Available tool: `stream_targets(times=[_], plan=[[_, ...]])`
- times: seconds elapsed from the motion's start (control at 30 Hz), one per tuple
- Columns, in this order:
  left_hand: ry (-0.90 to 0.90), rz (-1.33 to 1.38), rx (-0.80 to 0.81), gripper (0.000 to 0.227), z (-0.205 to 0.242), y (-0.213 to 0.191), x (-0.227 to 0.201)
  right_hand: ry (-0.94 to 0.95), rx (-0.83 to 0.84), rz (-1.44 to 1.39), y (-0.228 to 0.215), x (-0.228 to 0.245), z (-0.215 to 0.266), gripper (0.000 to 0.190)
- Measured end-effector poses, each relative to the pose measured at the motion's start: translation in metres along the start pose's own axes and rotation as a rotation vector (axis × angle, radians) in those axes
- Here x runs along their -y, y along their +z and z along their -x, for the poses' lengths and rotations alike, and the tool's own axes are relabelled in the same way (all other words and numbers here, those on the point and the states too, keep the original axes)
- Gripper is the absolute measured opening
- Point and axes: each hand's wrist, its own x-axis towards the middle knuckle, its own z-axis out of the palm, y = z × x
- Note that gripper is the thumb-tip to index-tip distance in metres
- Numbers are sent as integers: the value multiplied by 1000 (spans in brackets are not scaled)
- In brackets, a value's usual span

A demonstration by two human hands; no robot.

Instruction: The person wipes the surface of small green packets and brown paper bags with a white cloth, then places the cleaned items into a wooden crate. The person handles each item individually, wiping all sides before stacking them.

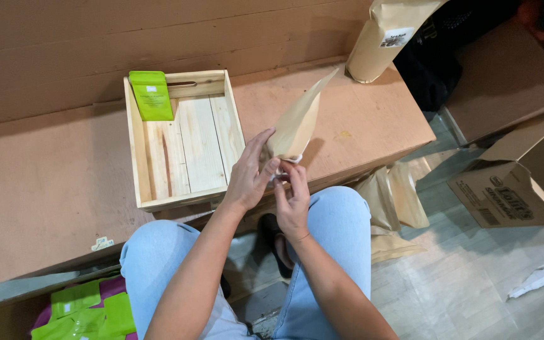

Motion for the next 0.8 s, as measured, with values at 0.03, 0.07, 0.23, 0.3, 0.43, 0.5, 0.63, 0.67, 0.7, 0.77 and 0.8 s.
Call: stream_targets(times=[0.03, 0.07, 0.23, 0.3, 0.43, 0.5, 0.63, 0.67, 0.7, 0.77, 0.8], plan=[[0, 0, 0, 84, 0, 2, 1, 0, 0, 0, 1, -2, 0, 38], [-3, 4, 5, 82, 0, 3, 3, 24, -20, -79, 2, -4, 0, 38], [-22, 1, -3, 79, -1, 6, 10, 103, -37, -237, 4, -3, -3, 37], [-34, -7, -3, 82, -1, 5, 9, 51, -27, -150, 1, -13, -6, 33], [-53, -25, 8, 94, 0, 9, 4, -8, -99, 26, -1, 1, -15, 21], [-33, -79, 0, 85, 0, 14, 7, -15, -197, 104, -1, 4, -16, 24], [-34, -92, -27, 75, -1, 15, 6, -10, -249, 148, -2, 1, -19, 13], [-28, -97, -35, 74, -2, 16, 8, 0, -259, 171, -2, 0, -20, 12], [-21, -103, -42, 73, -2, 17, 9, 10, -270, 194, -1, -1, -21, 10], [-21, -105, -46, 72, -1, 16, 5, 17, -286, 213, 0, -7, -22, 10], [-19, -105, -47, 71, 0, 16, 2, 26, -304, 234, 0, -9, -22, 9]])
